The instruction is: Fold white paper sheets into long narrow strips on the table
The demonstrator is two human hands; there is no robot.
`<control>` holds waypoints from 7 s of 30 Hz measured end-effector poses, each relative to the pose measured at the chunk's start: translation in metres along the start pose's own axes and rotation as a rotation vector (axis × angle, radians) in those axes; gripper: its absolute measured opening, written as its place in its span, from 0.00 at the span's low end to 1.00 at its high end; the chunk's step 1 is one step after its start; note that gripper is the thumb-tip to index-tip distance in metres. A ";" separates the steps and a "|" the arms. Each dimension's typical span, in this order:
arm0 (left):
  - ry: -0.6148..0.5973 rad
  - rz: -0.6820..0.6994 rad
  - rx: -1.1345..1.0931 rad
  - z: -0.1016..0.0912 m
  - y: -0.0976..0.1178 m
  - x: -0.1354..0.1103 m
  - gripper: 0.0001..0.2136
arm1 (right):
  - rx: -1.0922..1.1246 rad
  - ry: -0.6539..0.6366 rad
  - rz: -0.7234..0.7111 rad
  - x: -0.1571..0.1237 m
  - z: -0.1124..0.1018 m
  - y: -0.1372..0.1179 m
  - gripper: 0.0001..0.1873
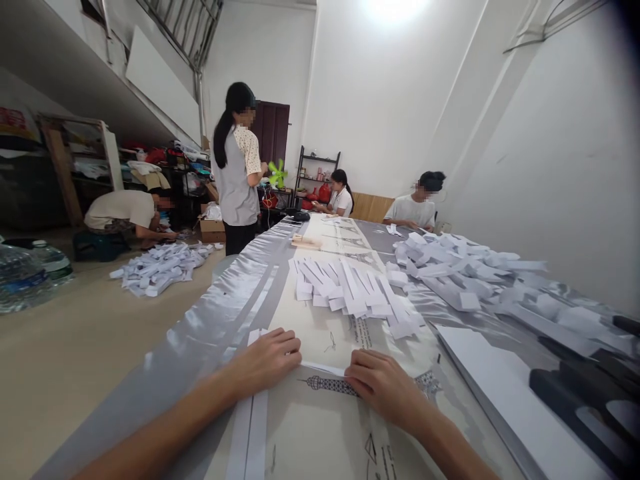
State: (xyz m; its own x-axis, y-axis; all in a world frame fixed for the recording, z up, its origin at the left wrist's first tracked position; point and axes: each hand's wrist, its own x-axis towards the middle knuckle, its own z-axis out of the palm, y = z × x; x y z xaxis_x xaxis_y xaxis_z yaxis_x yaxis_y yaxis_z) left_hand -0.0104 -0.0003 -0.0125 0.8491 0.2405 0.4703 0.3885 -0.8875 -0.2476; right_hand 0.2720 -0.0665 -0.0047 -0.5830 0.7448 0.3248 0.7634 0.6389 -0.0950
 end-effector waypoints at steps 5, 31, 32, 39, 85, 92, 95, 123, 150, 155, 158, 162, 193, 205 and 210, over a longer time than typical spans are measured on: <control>0.013 -0.075 -0.067 0.000 -0.015 -0.006 0.16 | 0.101 -0.025 0.044 -0.006 -0.013 0.020 0.11; 0.009 -0.248 -0.419 0.000 -0.055 -0.030 0.18 | 0.188 0.014 0.234 -0.019 -0.023 0.070 0.18; 0.018 -0.256 -0.432 0.000 -0.057 -0.030 0.18 | 0.196 0.016 0.242 -0.020 -0.024 0.072 0.17; 0.020 -0.218 -0.372 -0.005 -0.053 -0.028 0.14 | 0.247 0.050 0.248 -0.020 -0.026 0.071 0.19; -0.077 -0.158 -0.329 -0.007 0.036 0.008 0.11 | 0.369 -0.020 0.528 -0.003 0.026 -0.021 0.21; -0.100 -0.150 -0.333 -0.006 0.034 0.007 0.12 | 0.387 0.031 0.515 -0.003 0.033 -0.019 0.22; -0.140 -0.137 -0.320 -0.007 0.033 0.007 0.12 | 0.390 0.055 0.502 -0.004 0.035 -0.016 0.21; -0.103 -0.129 -0.364 -0.010 0.029 0.009 0.11 | 0.535 -0.204 0.269 -0.001 0.009 -0.038 0.38; -0.091 -0.157 -0.092 0.013 0.025 0.000 0.16 | 0.149 0.020 0.012 -0.006 0.066 -0.029 0.42; -0.099 -0.151 -0.136 0.010 0.024 0.000 0.16 | 0.137 0.037 0.047 -0.006 0.058 -0.039 0.33; -0.084 -0.138 -0.148 0.010 0.023 0.000 0.16 | 0.137 0.030 0.070 -0.004 0.054 -0.044 0.31; -0.088 -0.140 -0.158 0.012 0.022 -0.001 0.16 | 0.141 0.044 0.092 -0.004 0.052 -0.047 0.30; -0.110 -0.204 -0.249 0.006 0.020 0.005 0.15 | 0.461 -0.083 0.159 -0.007 0.003 -0.033 0.21; -0.140 -0.169 -0.211 0.000 0.022 0.006 0.16 | 0.258 -0.096 -0.010 -0.007 0.010 -0.027 0.28; -0.128 -0.142 -0.190 0.001 0.019 0.006 0.15 | 0.242 -0.096 -0.058 -0.006 0.006 -0.027 0.29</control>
State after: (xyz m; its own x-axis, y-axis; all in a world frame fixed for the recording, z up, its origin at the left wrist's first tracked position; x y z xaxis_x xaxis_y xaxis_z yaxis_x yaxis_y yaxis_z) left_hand 0.0024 -0.0156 -0.0153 0.8337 0.4052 0.3753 0.4435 -0.8961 -0.0177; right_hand 0.2532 -0.0870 -0.0095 -0.6562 0.7131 0.2468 0.6457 0.6999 -0.3053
